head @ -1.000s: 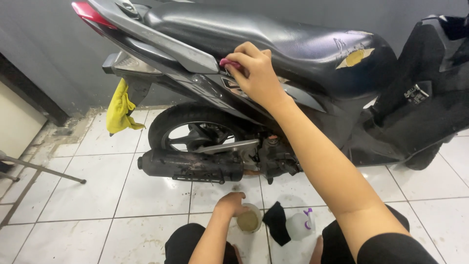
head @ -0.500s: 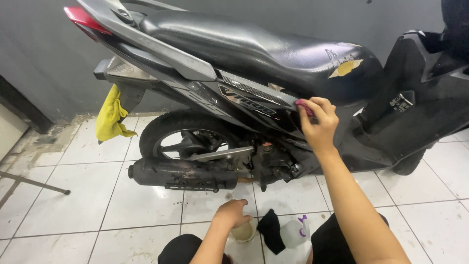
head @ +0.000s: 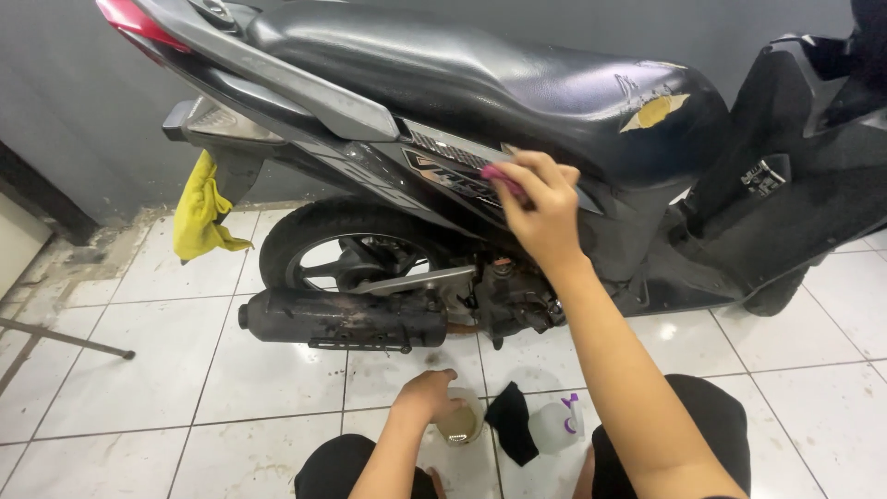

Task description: The person sprays a cleaning solution from a bottle onto the side panel of a motorcycle. They then dip a cloth into a small container of liquid and wipe the motorcycle's bodywork, focusing on the area near the rear wheel and exhaust.

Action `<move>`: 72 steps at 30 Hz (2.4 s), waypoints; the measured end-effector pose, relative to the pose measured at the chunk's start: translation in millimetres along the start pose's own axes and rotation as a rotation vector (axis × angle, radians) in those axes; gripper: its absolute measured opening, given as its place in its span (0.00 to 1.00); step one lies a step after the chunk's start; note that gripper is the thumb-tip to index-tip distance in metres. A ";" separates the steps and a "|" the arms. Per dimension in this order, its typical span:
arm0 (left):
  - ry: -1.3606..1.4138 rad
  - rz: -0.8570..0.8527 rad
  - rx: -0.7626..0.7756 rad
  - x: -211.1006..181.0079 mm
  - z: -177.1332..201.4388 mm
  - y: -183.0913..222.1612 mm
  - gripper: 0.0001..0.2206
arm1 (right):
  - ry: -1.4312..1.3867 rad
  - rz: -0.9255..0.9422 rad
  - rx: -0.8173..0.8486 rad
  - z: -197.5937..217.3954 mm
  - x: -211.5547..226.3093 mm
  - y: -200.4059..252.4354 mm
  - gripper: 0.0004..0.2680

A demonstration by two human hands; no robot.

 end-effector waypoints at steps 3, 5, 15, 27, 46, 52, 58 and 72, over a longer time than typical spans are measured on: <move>-0.003 -0.054 -0.050 -3.4 0.3 -3.6 0.30 | 0.057 -0.201 -0.203 19.5 -38.0 68.9 0.04; -0.006 -0.060 -0.051 -5.8 2.7 -1.2 0.30 | 0.069 -0.229 -0.236 16.1 -50.9 91.8 0.04; 0.017 0.020 0.004 11.1 -0.2 -25.7 0.32 | -0.057 -0.091 -0.070 -12.1 9.7 -32.0 0.05; -0.038 -0.057 -0.058 -5.1 2.6 -12.3 0.30 | 0.111 -0.303 -0.269 20.7 -78.3 111.7 0.04; 0.041 0.026 -0.014 13.3 -2.3 -25.6 0.33 | -0.018 0.100 0.049 -3.6 6.0 -30.1 0.03; -0.042 -0.052 -0.055 -6.8 0.6 -12.0 0.30 | 0.156 -0.279 -0.267 24.8 -79.3 111.0 0.03; -0.002 -0.017 -0.022 -0.6 2.0 -16.6 0.30 | 0.105 -0.133 -0.278 10.4 -27.8 34.4 0.04; 0.014 0.020 -0.020 8.0 -0.4 -21.1 0.33 | 0.068 -0.016 -0.016 14.5 -16.3 -1.1 0.06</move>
Point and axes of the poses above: each hand's wrist, its own y-axis away from the middle knuckle, its own z-axis out of the back of the hand, x = y × z, the point moved 5 cm from there along -y, towards the middle knuckle, and after that the axes turned 15 degrees about x, right-handed, at the moved point
